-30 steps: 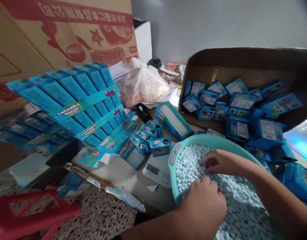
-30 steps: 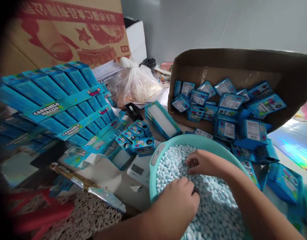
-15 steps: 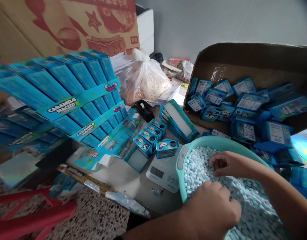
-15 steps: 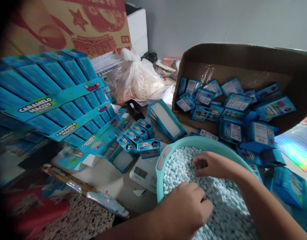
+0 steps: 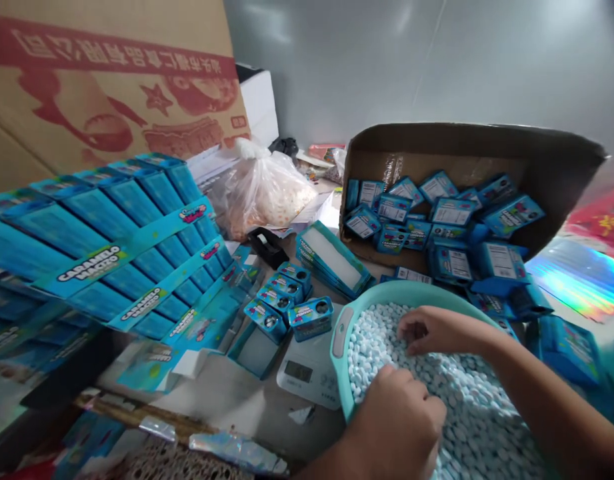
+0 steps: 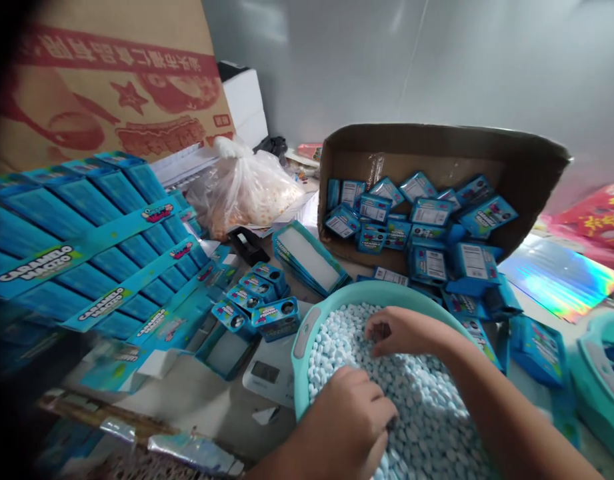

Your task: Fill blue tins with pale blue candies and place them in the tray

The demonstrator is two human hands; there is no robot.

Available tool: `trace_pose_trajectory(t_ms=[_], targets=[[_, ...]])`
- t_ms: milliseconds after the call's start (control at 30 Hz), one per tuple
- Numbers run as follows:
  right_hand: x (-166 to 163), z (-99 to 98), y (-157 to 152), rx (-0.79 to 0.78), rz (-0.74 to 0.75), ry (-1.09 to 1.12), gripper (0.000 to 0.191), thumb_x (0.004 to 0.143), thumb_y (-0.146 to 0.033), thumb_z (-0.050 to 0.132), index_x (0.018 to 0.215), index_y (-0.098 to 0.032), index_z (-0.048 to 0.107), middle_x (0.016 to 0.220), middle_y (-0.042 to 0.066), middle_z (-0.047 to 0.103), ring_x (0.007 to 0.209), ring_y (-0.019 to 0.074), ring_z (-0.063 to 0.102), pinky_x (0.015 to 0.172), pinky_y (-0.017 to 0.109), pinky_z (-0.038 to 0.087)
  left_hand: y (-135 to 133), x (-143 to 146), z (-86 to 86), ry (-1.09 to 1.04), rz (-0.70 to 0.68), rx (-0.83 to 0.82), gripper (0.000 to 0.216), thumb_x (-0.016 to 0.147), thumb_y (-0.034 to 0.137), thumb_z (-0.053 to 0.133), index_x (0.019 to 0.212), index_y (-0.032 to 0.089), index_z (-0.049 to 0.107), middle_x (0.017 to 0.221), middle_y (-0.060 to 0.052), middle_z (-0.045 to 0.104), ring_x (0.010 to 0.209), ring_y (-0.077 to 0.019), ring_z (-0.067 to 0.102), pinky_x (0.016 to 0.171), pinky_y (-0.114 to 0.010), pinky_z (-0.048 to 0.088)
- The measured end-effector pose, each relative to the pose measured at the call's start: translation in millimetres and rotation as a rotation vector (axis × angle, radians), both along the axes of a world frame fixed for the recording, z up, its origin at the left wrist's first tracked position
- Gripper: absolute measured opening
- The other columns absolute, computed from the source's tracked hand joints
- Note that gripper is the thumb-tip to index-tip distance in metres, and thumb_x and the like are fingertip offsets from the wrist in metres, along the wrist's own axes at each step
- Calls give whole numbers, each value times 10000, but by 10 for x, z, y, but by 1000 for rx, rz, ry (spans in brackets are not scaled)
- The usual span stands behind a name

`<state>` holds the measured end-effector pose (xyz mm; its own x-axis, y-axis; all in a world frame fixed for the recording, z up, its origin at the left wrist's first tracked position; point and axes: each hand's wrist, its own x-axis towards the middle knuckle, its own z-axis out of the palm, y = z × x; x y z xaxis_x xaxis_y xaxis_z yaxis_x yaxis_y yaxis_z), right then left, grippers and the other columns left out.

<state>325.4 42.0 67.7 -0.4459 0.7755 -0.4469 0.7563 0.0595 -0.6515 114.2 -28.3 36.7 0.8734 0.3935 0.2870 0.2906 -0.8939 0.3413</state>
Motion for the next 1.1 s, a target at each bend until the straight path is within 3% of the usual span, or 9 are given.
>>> trace_pose_trajectory(t_ms=[200, 300, 367, 467, 567, 667, 767, 933, 1100], targets=[[-16, 40, -42, 94, 10, -15, 229, 731, -264, 789, 933, -166, 745, 761, 6, 665, 682, 150, 561, 592, 256, 363, -9, 12, 21, 44, 8, -31, 98, 805, 262, 672, 783, 188, 611, 908, -21, 703, 876, -227, 609, 810, -434, 464], [-14, 16, -54, 143, 7, 6, 192, 727, -192, 746, 918, -177, 757, 747, -2, 668, 658, 140, 548, 585, 252, 356, 11, -126, 85, -144, 95, 117, 57, 818, 264, 682, 766, 239, 678, 1166, 2, 711, 1063, -262, 609, 1080, -626, 313], [-47, 12, -64, 209, -29, 31, 140, 763, -167, 673, 876, -177, 756, 756, 5, 677, 663, 145, 550, 598, 260, 367, 97, -358, 168, -253, 297, 218, 122, 859, 250, 636, 934, 298, 719, 1240, -17, 694, 1147, -276, 597, 1150, -662, 195], [-176, 31, -74, 291, -211, 181, 135, 849, -226, 607, 862, -161, 724, 783, 33, 682, 706, 170, 585, 642, 276, 420, 361, -832, 242, -218, 787, 390, 315, 885, 260, 605, 1195, 244, 656, 1260, -124, 682, 1165, -325, 603, 1145, -687, 214], [-355, 48, -73, 60, -484, 552, 271, 909, -407, 623, 868, -142, 664, 785, 53, 673, 721, 178, 641, 683, 287, 510, 680, -1225, 164, 23, 1038, 348, 353, 831, 328, 621, 1134, 155, 673, 1297, -209, 650, 1214, -427, 575, 1094, -766, 232], [-487, 38, -72, -262, -677, 922, 356, 940, -477, 628, 891, -124, 637, 826, 83, 693, 740, 164, 685, 750, 289, 562, 884, -1336, 35, 76, 937, 256, 265, 795, 352, 663, 1001, 187, 685, 1253, -168, 689, 1216, -398, 601, 1148, -755, 139], [-532, 11, -77, -440, -748, 1119, 373, 1003, -447, 561, 932, -92, 649, 867, 121, 710, 752, 153, 697, 777, 271, 562, 910, -1169, 37, -84, 797, 265, 316, 809, 406, 698, 1052, 211, 647, 1159, -124, 736, 1102, -332, 679, 1197, -679, 161], [-540, 19, -67, -721, -814, 1341, 637, 1052, -582, 296, 919, -67, 647, 901, 146, 703, 823, 198, 719, 803, 288, 544, 800, -731, 387, -361, 623, 415, 318, 900, 281, 641, 1203, 211, 577, 1147, -90, 733, 1050, -257, 704, 1210, -593, 254], [-556, 96, -41, -790, -830, 1505, 679, 1045, -613, 203, 882, -104, 622, 739, 91, 653, 642, 159, 644, 715, 272, 538, 824, -491, 594, -233, 162, 557, 412, 888, 83, 581, 1291, 168, 564, 1197, -97, 722, 1152, -217, 664, 1063, -379, 481]])
